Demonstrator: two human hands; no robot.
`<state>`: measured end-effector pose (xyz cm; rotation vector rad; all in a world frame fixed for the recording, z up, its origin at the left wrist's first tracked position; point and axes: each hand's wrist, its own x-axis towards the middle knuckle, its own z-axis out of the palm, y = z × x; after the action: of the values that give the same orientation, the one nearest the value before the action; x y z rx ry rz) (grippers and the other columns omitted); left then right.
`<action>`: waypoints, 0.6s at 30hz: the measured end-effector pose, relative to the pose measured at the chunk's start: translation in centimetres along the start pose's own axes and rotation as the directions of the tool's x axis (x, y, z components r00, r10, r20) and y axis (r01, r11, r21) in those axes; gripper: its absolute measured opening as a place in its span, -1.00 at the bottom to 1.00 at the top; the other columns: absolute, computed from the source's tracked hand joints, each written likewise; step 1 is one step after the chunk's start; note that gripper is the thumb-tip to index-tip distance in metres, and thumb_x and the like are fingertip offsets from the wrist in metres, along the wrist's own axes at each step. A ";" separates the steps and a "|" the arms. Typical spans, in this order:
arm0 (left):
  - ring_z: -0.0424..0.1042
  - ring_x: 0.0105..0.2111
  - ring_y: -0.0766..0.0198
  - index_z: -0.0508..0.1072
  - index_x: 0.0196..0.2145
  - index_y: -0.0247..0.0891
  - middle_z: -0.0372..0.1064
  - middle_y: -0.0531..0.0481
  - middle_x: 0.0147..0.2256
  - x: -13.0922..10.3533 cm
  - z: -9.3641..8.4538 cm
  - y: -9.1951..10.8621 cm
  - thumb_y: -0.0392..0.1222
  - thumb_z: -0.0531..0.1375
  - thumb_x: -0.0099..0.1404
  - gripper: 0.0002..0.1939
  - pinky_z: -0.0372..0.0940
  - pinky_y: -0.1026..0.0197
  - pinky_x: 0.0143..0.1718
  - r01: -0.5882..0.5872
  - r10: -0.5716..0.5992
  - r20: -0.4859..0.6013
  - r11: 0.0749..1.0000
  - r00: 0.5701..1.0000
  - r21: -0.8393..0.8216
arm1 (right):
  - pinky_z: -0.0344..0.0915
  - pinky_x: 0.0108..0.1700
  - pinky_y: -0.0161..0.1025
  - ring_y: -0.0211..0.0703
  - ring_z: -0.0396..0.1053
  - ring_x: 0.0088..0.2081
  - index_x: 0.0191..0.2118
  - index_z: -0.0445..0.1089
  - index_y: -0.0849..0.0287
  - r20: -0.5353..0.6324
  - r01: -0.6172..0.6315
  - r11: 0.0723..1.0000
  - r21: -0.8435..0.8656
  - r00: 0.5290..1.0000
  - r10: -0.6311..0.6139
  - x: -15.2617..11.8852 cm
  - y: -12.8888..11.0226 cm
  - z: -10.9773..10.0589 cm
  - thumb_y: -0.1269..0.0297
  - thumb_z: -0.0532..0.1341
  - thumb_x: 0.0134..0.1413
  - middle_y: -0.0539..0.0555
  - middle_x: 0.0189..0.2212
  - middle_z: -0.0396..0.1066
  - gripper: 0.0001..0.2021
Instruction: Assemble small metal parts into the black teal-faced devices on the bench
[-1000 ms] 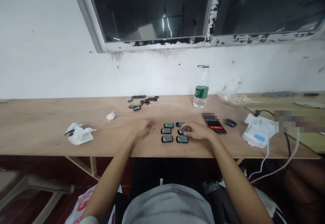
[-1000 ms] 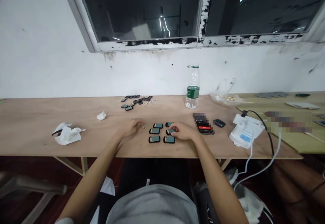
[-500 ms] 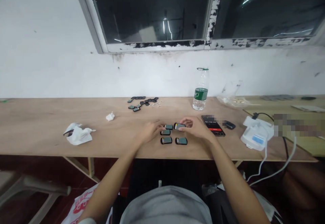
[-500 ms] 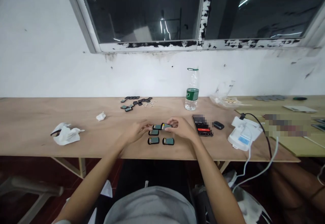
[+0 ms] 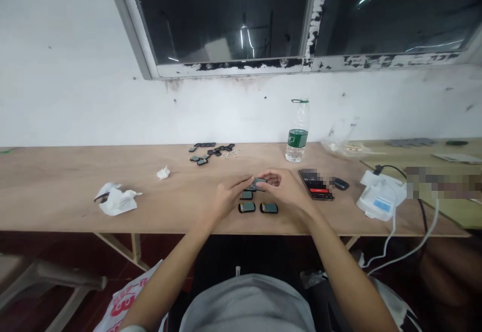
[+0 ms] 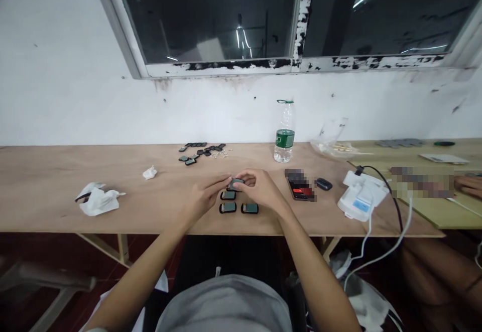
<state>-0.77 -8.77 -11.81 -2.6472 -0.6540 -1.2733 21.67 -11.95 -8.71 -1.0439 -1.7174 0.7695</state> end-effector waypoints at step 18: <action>0.57 -0.09 0.17 0.52 -0.02 -0.17 0.56 -0.08 -0.06 0.7 0.2 0.3 -0.18 0.11 0.46 -0.76 0.49 0.16 -0.06 0.114 -0.118 -0.056 0.991 0.991 -0.073 | 0.46 -0.18 -0.18 -0.04 0.55 -0.21 -0.19 0.51 0.20 0.047 -0.080 0.993 0.084 0.996 0.076 0.4 0.0 0.1 0.11 0.39 0.00 0.15 -0.23 0.59 -0.69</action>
<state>-0.14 -8.79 -11.36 -2.6485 -0.7783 -1.4259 21.48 -11.59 -8.62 -1.0472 -1.6732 0.9146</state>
